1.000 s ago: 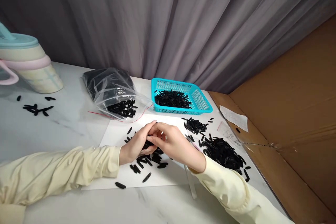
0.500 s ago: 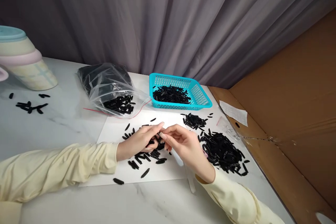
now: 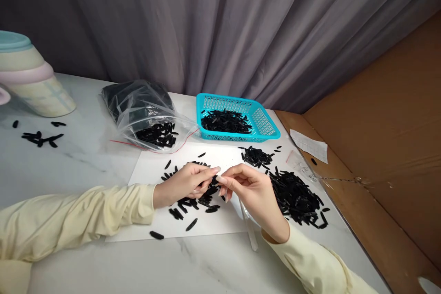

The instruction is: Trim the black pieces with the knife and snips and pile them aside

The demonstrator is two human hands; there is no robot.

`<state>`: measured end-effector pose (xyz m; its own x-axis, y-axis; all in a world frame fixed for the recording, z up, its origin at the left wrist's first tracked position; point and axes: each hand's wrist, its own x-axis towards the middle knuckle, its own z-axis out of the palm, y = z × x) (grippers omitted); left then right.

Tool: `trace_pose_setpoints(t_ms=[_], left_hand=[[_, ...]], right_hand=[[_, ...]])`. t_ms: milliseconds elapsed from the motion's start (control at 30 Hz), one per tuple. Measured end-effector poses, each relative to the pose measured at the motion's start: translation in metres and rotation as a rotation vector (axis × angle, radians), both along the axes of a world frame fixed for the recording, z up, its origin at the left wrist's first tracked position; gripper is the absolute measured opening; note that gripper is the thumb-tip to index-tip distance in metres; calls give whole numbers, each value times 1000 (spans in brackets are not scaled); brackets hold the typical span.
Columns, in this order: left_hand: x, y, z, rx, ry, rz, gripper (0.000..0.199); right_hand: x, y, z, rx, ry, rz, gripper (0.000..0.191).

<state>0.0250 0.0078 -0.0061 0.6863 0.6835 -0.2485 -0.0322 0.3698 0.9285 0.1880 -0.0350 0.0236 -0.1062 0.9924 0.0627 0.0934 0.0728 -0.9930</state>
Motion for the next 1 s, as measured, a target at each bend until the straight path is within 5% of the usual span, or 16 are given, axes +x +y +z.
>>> trace_pose_setpoints(t_ms=[400,1000], left_hand=[[0,-4,5,97,18,26,32],[-4,-14,8,440,189,126,18]], right_hand=[[10,-16,-11,-261,287,-15,16],[0,-27,-13,-107,215,-257,12]])
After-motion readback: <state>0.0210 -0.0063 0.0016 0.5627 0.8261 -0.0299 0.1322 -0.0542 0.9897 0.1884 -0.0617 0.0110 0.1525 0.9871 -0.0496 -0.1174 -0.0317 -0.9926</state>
